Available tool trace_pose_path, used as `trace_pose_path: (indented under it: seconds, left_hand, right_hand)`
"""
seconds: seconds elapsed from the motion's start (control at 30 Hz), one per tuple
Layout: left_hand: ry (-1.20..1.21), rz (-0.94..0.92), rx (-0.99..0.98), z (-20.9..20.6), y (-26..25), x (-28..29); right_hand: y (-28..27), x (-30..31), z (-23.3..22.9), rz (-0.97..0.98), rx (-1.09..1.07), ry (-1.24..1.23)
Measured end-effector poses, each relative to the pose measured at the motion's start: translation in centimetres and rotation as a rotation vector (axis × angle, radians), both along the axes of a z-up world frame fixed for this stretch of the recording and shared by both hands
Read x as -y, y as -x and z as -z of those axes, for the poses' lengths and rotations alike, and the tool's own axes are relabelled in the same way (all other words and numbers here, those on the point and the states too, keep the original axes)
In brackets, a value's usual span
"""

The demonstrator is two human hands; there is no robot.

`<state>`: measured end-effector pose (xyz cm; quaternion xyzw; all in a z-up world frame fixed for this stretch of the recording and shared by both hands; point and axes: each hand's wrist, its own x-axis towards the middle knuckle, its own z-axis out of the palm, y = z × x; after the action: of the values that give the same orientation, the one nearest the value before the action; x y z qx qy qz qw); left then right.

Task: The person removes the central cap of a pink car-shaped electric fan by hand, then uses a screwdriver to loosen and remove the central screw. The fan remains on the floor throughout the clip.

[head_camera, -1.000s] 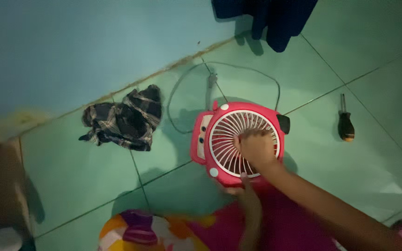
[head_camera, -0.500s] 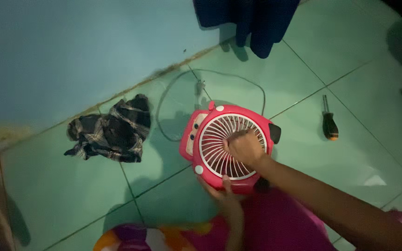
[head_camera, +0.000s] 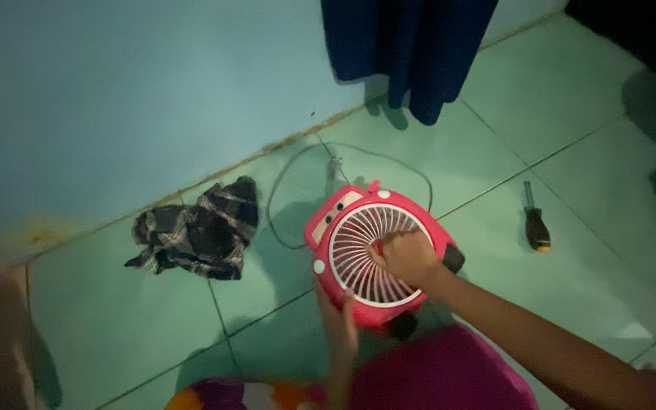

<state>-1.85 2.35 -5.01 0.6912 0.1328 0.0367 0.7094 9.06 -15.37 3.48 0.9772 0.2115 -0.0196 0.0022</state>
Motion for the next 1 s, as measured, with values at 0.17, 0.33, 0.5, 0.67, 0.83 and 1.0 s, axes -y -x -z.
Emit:
trace_pose_path:
  seconds: [0.17, 0.33, 0.5, 0.67, 0.83, 1.0]
  left_hand:
    - [-0.234, 0.217, 0.072, -1.3, -4.0, -3.9]
    - [-0.912, 0.001, 0.058, -3.5, -6.5, -0.6]
    - [-1.122, -0.022, 0.282, -4.9, -6.3, 3.0]
    - [-1.101, 0.012, 0.460, -4.3, -6.7, 1.1]
    - [-1.155, 0.307, 0.512, -4.1, -7.9, -1.9]
    - [-1.055, 0.300, 0.471, -4.6, -7.2, -2.1]
  right_hand:
    - [1.7, 0.7, -1.8, -0.047, 0.239, 0.008]
    - [1.6, 1.1, -2.0, -0.129, 0.545, -0.100]
    - [1.6, 1.5, -1.4, -0.053, 0.222, -0.118]
    - [1.9, 0.2, 0.1, -0.117, 0.401, 0.030]
    - [1.8, -2.3, 1.3, -0.143, 0.229, 0.177]
    - [2.3, -1.6, 1.4, -0.098, 0.317, 0.061]
